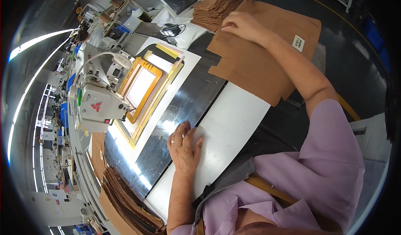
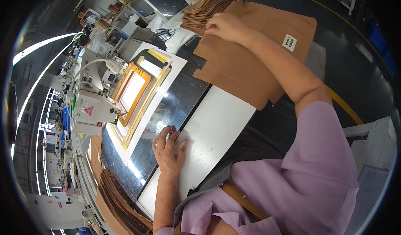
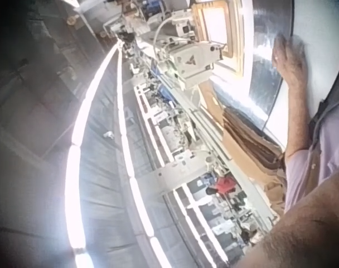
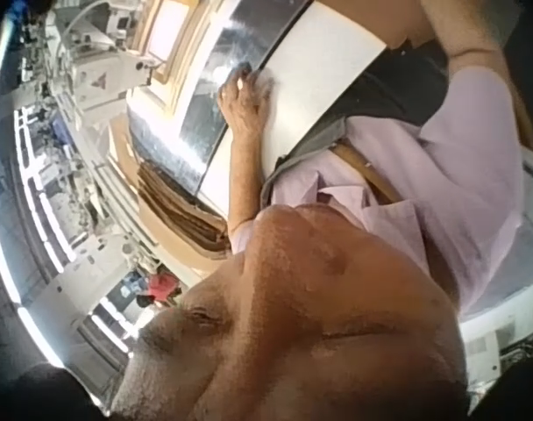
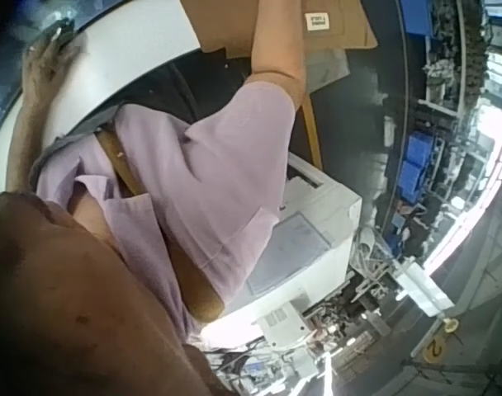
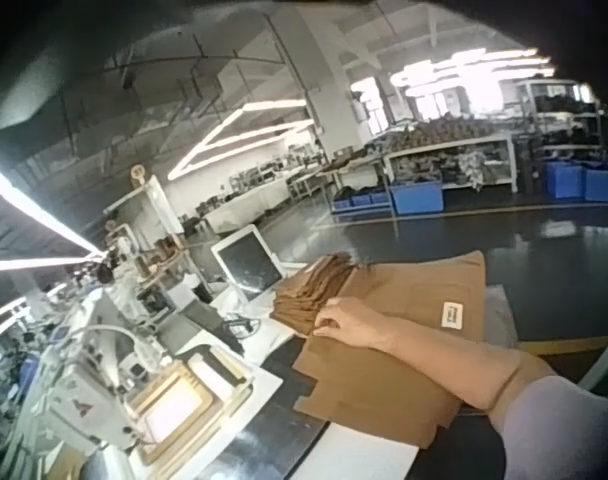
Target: Using an industrial sewing machine to attach labels and sew together leather bag components.
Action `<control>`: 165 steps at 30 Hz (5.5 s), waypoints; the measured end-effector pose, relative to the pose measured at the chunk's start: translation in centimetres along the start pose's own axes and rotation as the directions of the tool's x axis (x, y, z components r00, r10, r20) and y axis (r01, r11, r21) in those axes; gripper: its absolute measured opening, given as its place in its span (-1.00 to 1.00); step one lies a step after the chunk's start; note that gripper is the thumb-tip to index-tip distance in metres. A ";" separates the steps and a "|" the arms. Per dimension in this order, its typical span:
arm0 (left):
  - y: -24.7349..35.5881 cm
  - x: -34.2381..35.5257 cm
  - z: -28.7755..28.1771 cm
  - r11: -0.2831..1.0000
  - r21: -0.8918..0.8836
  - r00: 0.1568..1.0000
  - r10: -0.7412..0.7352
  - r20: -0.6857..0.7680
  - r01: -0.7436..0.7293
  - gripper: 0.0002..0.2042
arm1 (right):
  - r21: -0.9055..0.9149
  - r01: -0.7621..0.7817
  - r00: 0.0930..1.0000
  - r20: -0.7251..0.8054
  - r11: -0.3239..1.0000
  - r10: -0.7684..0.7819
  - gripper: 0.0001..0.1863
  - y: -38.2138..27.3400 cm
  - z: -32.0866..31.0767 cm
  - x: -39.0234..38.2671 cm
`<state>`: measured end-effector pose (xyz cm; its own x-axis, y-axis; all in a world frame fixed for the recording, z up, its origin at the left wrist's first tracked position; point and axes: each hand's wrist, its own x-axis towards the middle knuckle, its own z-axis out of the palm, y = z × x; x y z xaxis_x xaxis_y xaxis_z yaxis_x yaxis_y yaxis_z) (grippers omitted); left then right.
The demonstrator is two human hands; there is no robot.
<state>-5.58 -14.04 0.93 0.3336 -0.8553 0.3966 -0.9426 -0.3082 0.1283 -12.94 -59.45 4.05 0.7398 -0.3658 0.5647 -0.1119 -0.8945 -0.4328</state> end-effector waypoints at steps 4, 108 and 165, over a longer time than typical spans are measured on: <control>-0.6 -1.4 0.3 0.992 -0.108 0.985 -0.085 -0.151 0.069 -0.68 | 0.013 0.082 0.996 0.025 0.997 -0.082 -0.78 -1.4 9.9 6.6; -14.8 4.3 -0.5 0.879 0.178 0.882 -0.462 0.091 0.442 -0.05 | -0.123 0.408 0.720 0.652 0.905 -0.236 -0.05 -19.3 17.8 3.3; -12.6 -9.1 -16.0 0.601 -0.791 0.448 -0.741 -0.500 0.113 -0.96 | 0.615 -0.352 0.797 0.592 0.706 -0.119 -0.42 -18.8 18.8 2.6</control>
<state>3.07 4.30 10.21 0.8421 0.0532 0.5367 -0.5390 0.0479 0.8409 3.57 -38.78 0.42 0.9958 -0.0331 0.0855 0.0689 -0.3448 -0.9361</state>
